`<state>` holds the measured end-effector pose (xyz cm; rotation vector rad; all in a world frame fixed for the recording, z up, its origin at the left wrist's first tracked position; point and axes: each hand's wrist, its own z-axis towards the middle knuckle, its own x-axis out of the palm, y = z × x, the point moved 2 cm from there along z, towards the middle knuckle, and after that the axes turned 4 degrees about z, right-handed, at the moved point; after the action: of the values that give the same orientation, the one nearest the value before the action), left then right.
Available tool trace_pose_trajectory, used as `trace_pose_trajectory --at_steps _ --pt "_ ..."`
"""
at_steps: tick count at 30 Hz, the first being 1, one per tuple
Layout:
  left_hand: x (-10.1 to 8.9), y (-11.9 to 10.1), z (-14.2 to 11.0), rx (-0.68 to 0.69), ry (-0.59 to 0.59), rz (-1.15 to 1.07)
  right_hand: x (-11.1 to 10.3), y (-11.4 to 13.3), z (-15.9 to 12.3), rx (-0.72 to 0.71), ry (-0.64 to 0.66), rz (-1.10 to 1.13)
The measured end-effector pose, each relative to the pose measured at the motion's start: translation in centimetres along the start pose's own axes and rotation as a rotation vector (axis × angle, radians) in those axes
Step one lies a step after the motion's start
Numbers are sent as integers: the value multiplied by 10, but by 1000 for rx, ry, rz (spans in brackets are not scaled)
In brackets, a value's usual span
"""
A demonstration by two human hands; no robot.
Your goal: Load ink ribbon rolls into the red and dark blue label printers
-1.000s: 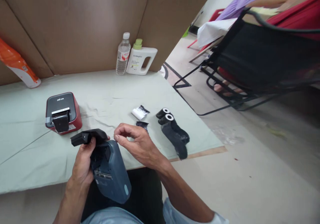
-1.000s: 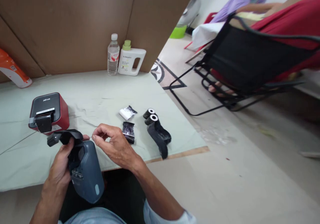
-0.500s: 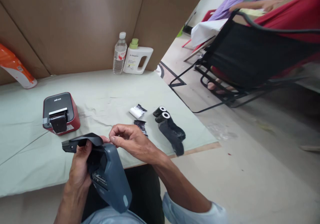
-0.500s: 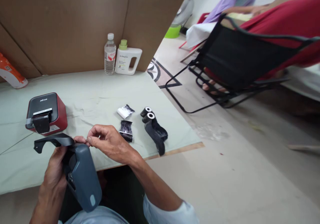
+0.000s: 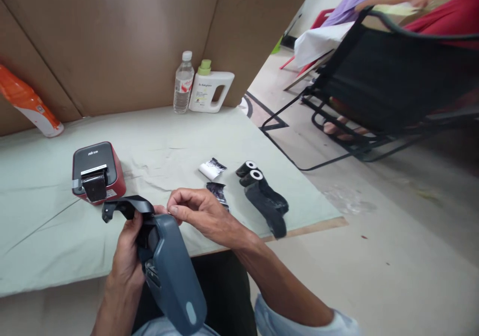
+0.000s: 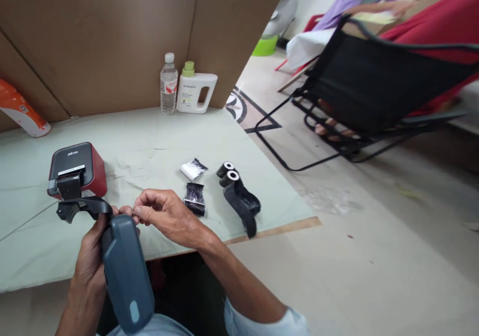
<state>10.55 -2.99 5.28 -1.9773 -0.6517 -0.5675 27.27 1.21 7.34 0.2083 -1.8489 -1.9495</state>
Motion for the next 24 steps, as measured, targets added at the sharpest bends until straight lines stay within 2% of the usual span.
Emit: trace_pose_trajectory --at_steps 6,9,16,21,24 --pt "3 7 -4 -90 72 -60 3 13 -1 -118 -82 -71" --pt "2 10 -5 -111 51 -46 7 21 -3 -165 -117 -100" --pt "-3 18 -2 -25 21 12 16 38 -12 -284 -144 -194" --pt "-2 22 -1 -18 -70 78 20 40 -16 -348 -143 -271" --pt "3 19 0 -5 -63 116 24 39 -21 -413 -167 -298"
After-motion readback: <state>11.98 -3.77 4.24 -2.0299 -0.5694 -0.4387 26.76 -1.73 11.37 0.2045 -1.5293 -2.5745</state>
